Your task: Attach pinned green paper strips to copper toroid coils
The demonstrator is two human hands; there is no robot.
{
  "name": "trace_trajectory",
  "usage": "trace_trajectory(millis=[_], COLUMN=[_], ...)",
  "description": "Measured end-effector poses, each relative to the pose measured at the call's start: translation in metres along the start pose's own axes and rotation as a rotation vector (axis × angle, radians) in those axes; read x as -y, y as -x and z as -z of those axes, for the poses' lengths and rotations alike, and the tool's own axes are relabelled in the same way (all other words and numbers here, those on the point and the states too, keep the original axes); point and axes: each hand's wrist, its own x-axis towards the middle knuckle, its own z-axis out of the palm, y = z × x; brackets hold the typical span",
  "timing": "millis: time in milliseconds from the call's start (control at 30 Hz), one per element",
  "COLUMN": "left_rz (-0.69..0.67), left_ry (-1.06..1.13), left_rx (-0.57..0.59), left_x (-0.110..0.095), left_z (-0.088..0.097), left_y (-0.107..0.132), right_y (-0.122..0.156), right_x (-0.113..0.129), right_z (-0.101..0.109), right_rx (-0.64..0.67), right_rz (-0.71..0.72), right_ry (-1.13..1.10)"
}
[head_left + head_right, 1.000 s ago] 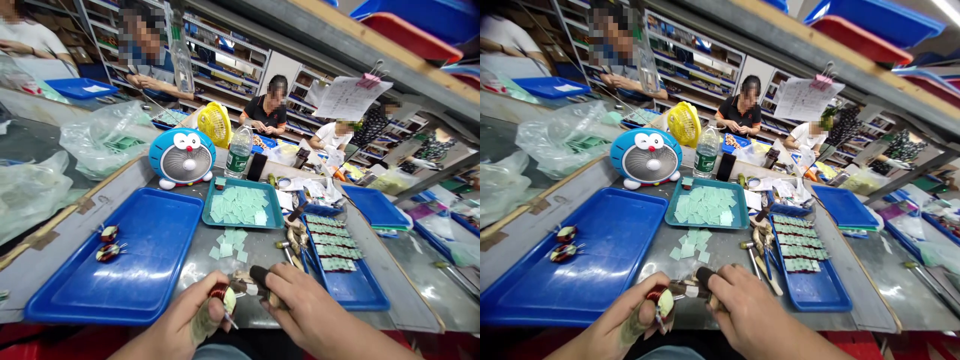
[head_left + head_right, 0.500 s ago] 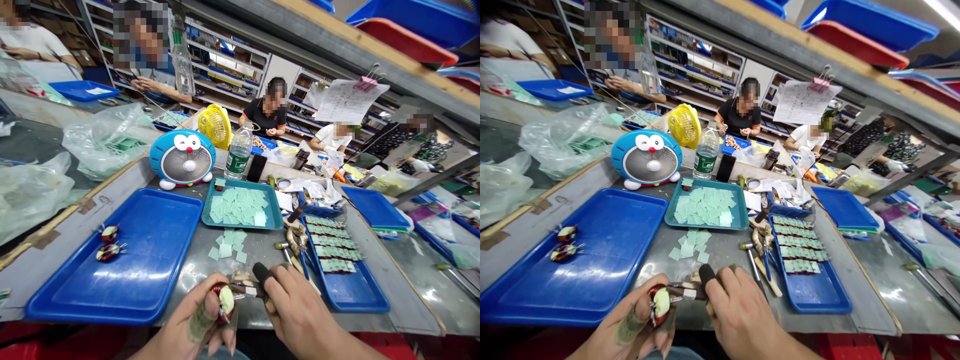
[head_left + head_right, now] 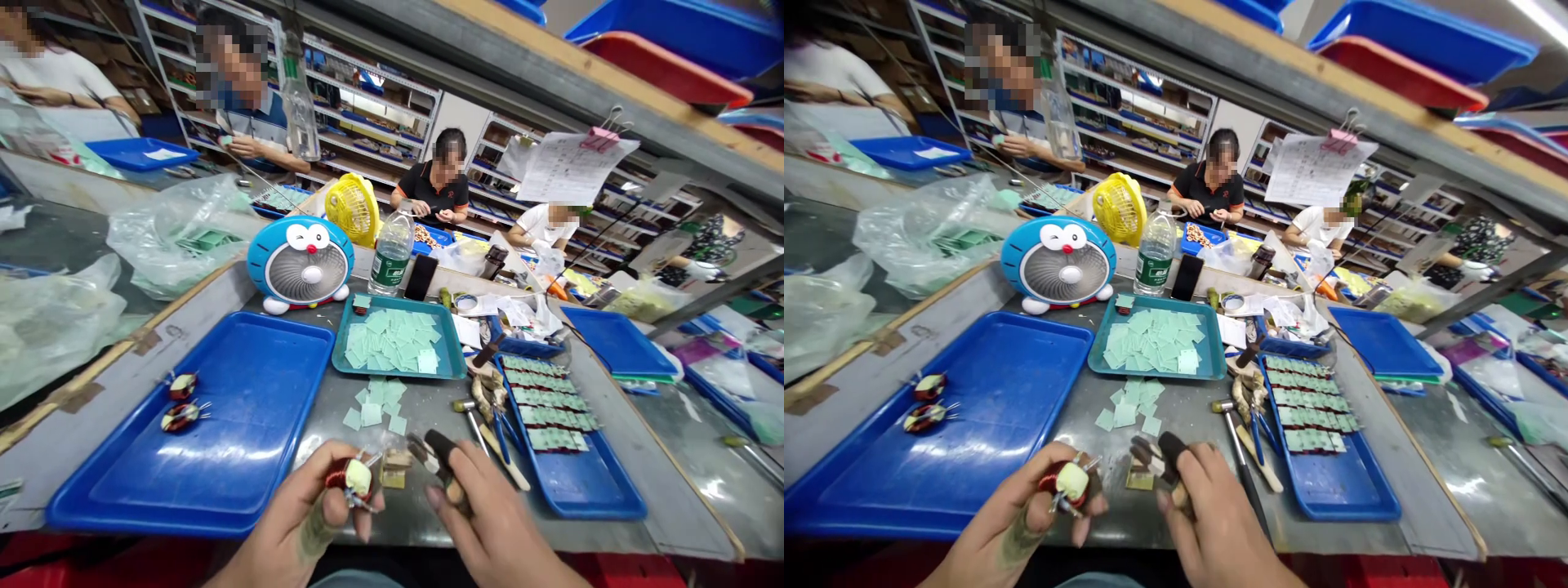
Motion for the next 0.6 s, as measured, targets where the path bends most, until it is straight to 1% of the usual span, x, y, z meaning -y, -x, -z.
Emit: trace_trajectory(millis=[33, 100, 200, 300, 400, 500, 600], left_rz=[-0.011, -0.031, -0.097, -0.229, -0.367, -0.436, -0.511], left_ry=[-0.032, -0.134, -0.379, -0.605, -0.761, -0.867, -0.967], left_rx=[0.001, -0.007, -0.024, -0.053, -0.120, -0.169, -0.169], left_x=[-0.002, -0.003, -0.002, 0.002, 0.007, 0.012, 0.016], left_z=[0.001, 0.003, 0.004, 0.003, 0.004, 0.008, 0.015], left_y=[-0.001, -0.004, -0.006, -0.007, -0.007, -0.007, -0.008], right_y=[0.001, 0.001, -0.003, -0.005, -0.004, -0.004, -0.005], right_x=[0.000, 0.005, 0.015, 0.019, 0.018, 0.019, 0.022], right_z=[-0.002, -0.005, -0.005, -0.004, -0.001, 0.002, 0.004], right_rx=[0.019, 0.114, 0.237, 0.248, 0.235, 0.263, 0.221], right_rz=[-0.027, -0.080, -0.125, -0.116, -0.121, -0.109, -0.055], right_ry=[-0.046, -0.123, -0.169, -0.144, -0.111, -0.076, 0.001])
